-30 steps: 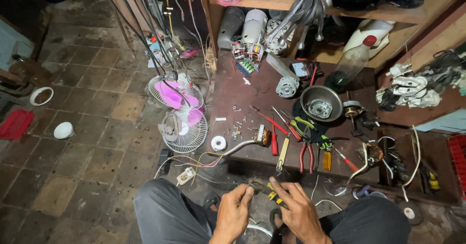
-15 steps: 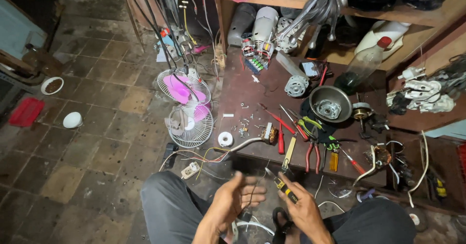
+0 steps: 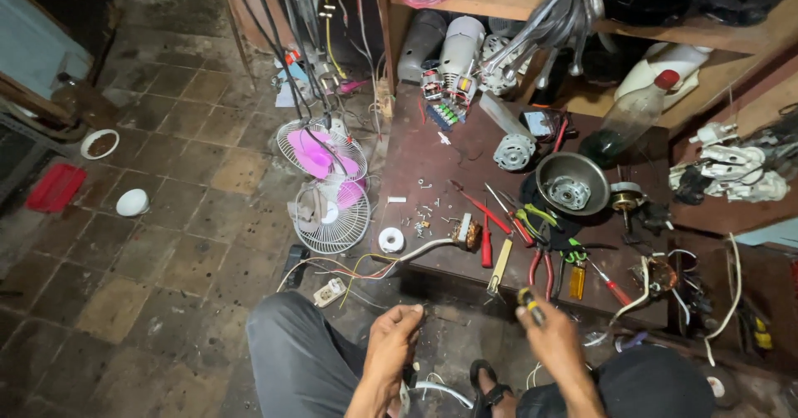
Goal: The person sits on the floor and uses pliers to strip the insulation from a wire. They then use a lighter to heat the exposed wire ends and wrap electrical tape around the connection.
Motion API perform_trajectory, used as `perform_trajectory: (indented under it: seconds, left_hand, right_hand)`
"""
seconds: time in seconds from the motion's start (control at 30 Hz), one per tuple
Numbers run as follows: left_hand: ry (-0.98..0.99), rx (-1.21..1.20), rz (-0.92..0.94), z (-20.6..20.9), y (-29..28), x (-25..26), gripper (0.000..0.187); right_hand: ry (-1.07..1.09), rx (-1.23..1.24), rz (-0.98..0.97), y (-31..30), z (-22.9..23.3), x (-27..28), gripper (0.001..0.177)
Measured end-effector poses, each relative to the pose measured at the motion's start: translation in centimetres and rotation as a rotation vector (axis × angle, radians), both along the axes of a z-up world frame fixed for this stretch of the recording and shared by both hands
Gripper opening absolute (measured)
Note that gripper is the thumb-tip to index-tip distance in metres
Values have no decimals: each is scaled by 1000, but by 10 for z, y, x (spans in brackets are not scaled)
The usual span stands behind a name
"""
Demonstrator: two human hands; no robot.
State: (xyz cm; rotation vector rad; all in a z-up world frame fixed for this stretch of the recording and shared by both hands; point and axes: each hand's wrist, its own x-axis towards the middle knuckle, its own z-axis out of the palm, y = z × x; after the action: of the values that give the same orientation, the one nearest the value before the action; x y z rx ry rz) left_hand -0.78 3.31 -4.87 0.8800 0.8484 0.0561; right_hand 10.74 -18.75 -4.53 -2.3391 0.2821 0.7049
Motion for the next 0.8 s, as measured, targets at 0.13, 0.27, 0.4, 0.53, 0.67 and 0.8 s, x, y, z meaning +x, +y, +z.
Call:
perform_trajectory:
  seconds: [0.13,0.27,0.4,0.53,0.67,0.8]
  left_hand:
    - [-46,-20,13,-13,-4,-2,13]
    - [-50,-46,-30,-7,-4,-2,19]
    - [-73,-143,27,-8,-2,-8,21]
    - [-79,-182,55,-27,-2,-9,22]
    - [-81,-172,87,-24,-4,-6,28]
    - [-119,-204,51,-56,-2,-6,25]
  right_hand:
    - [-101,-114,77,-12,-40,48,46]
    - [-384,-247,71,-16,-97,88,51]
    - [-517,-184,75,-11,-133,102,65]
    - [-656,-165,125,-2,-138,106,64]
    - [-805,-312,221,11,-145,106,50]
    - [-991,-234,246,18,-152,106,48]
